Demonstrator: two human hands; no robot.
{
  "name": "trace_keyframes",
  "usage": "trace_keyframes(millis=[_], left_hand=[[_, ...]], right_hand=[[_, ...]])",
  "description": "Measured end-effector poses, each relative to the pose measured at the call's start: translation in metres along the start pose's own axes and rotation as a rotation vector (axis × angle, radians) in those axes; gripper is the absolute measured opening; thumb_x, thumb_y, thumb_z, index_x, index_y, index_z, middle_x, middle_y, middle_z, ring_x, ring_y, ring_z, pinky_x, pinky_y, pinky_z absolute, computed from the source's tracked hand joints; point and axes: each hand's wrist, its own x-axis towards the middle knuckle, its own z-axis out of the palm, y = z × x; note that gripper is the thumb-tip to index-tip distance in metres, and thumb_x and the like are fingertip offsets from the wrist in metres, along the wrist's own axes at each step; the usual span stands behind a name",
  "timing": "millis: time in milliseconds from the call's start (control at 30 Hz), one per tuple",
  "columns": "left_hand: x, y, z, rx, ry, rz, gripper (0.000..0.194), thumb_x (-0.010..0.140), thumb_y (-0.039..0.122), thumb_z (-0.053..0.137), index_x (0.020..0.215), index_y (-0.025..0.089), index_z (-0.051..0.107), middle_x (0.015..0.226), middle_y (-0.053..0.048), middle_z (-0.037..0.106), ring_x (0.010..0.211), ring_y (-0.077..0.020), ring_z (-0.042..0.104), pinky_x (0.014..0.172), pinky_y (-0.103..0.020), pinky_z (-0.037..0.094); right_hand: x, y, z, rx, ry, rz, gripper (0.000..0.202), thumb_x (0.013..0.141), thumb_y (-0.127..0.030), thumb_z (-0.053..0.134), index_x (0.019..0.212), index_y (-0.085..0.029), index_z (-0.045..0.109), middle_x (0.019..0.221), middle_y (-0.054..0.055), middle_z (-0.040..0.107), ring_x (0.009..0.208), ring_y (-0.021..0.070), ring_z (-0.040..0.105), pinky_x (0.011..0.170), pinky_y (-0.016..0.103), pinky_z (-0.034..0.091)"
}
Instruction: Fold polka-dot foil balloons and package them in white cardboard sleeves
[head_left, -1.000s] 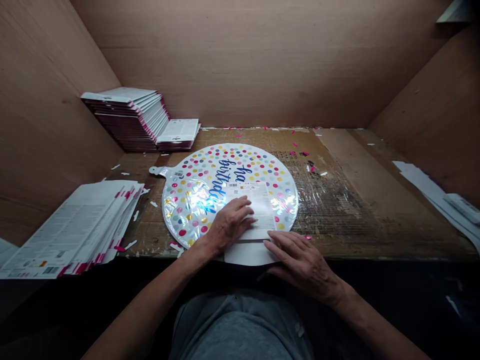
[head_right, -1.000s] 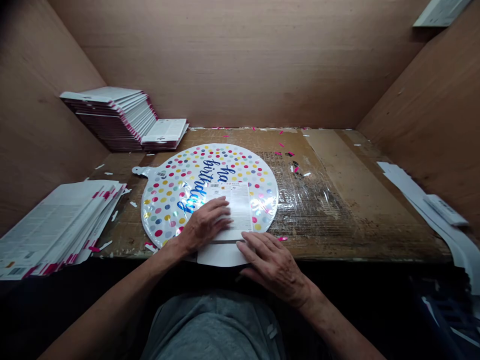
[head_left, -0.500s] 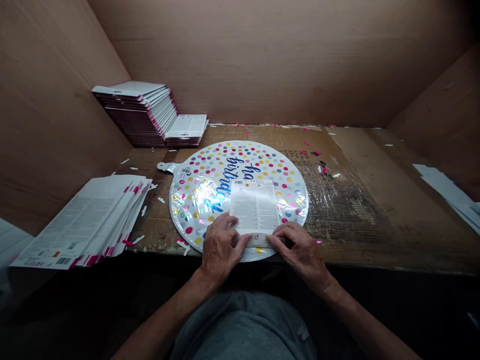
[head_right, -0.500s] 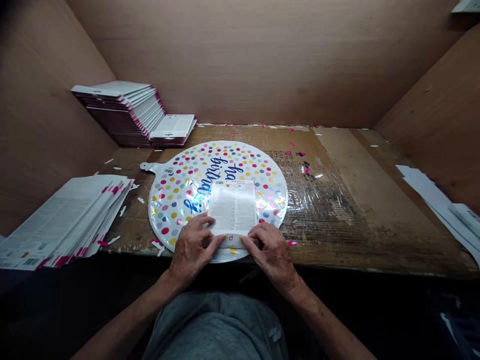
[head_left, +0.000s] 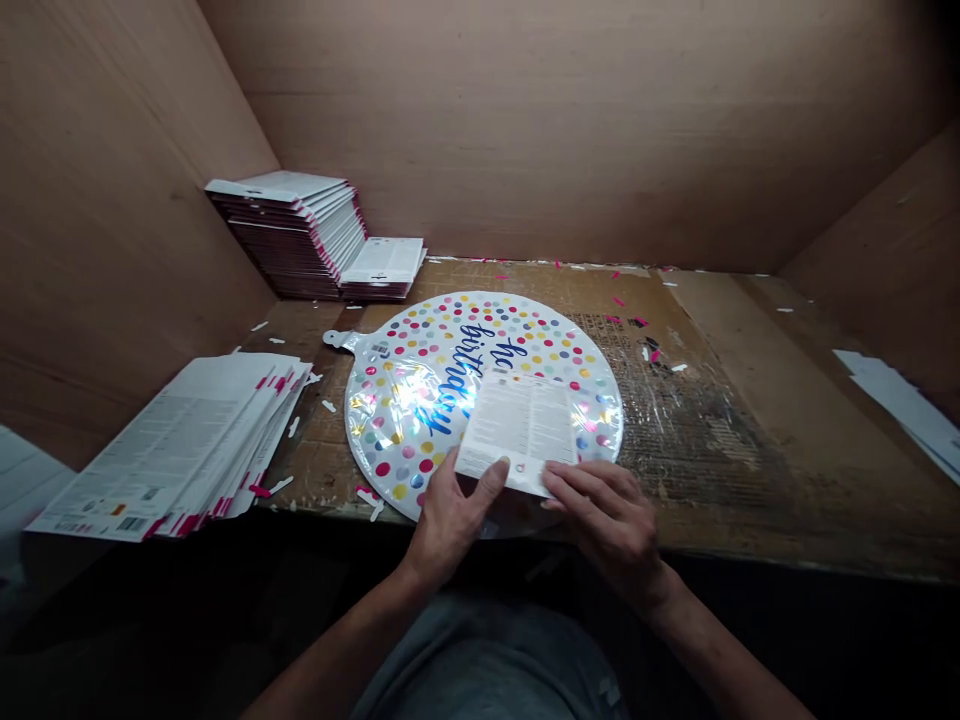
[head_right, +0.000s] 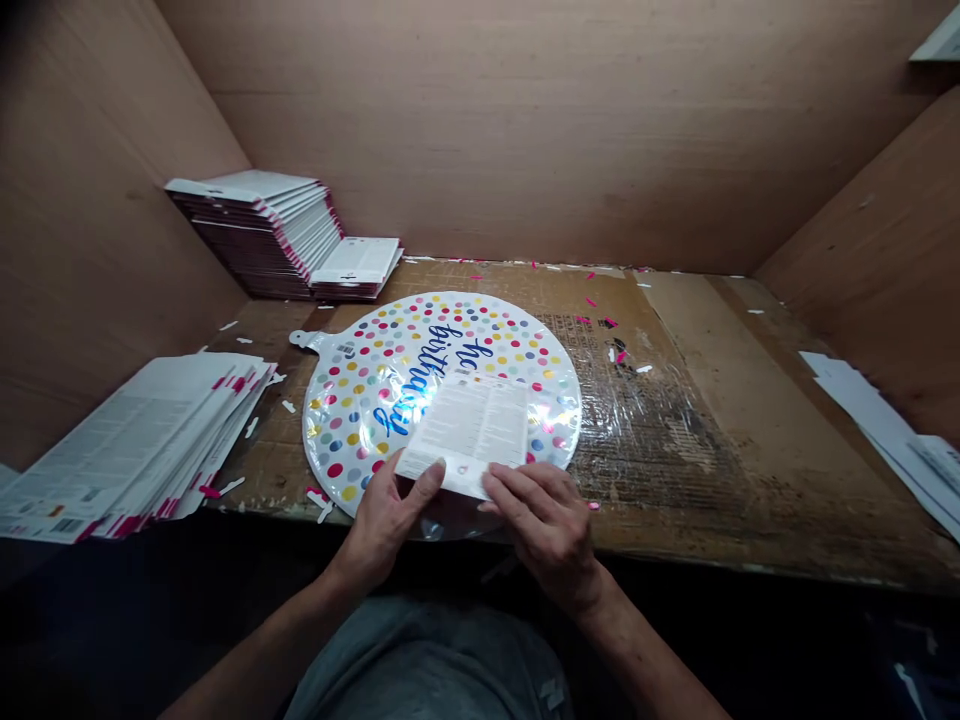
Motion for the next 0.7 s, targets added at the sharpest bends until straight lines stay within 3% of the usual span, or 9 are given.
trace_keyframes(millis=[100,200,333,500,633,700], left_hand=[[0.018,0.004,0.0,-0.36,0.055,-0.119,0.055,0.069,0.05,0.081,0.107,0.015,0.061,0.097,-0.008,0.073,0.068,-0.0168,0.069,0.058,-0.027,0.057],[0.039,0.002,-0.006,-0.458,0.14,-0.096,0.055,0.065,0.046,0.085,0.103,0.014,0.062,0.091,-0.006,0.073,0.062,-0.0141,0.067,0.056,-0.025,0.056],[0.057,0.001,-0.023,-0.372,0.23,-0.005,0.049,0.07,0.05,0.081,0.098,0.013,0.066,0.088,-0.007,0.073,0.073,-0.0172,0.069,0.067,-0.027,0.057],[0.07,0.007,-0.051,-0.19,0.273,0.039,0.043,0.073,0.051,0.077,0.097,0.016,0.069,0.094,-0.008,0.075,0.088,-0.0217,0.071,0.076,-0.028,0.057],[0.079,0.01,-0.073,-0.165,0.198,0.04,0.039,0.076,0.049,0.074,0.099,0.018,0.07,0.095,-0.007,0.075,0.086,-0.0224,0.071,0.073,-0.029,0.058],[0.087,0.013,-0.082,-0.16,0.152,0.042,0.038,0.075,0.048,0.075,0.097,0.017,0.07,0.089,-0.007,0.075,0.078,-0.0209,0.071,0.067,-0.029,0.059]], right_hand=[[0.033,-0.004,0.028,-0.038,-0.068,0.033,0.017,0.096,-0.025,0.059,0.11,-0.021,0.068,0.111,0.01,0.072,0.103,0.0235,0.063,0.096,0.044,0.047],[0.065,-0.008,0.055,-0.084,-0.175,0.125,0.018,0.097,-0.033,0.057,0.092,-0.019,0.066,0.095,0.009,0.07,0.087,0.0219,0.062,0.08,0.036,0.047],[0.103,-0.01,0.08,-0.116,-0.337,0.105,0.018,0.096,-0.031,0.057,0.081,-0.02,0.057,0.077,0.004,0.063,0.068,0.0179,0.057,0.059,0.03,0.041],[0.14,-0.007,0.103,-0.119,-0.491,-0.036,0.012,0.089,-0.017,0.06,0.079,-0.022,0.054,0.072,0.002,0.063,0.063,0.0168,0.059,0.052,0.027,0.034],[0.16,0.003,0.119,0.217,-0.61,0.007,0.016,0.09,-0.02,0.06,0.075,-0.021,0.055,0.071,-0.001,0.065,0.062,0.0126,0.06,0.055,0.022,0.038],[0.164,0.007,0.125,0.395,-0.554,0.112,0.021,0.094,-0.025,0.055,0.074,-0.021,0.053,0.069,-0.002,0.064,0.06,0.0116,0.059,0.057,0.021,0.041]])
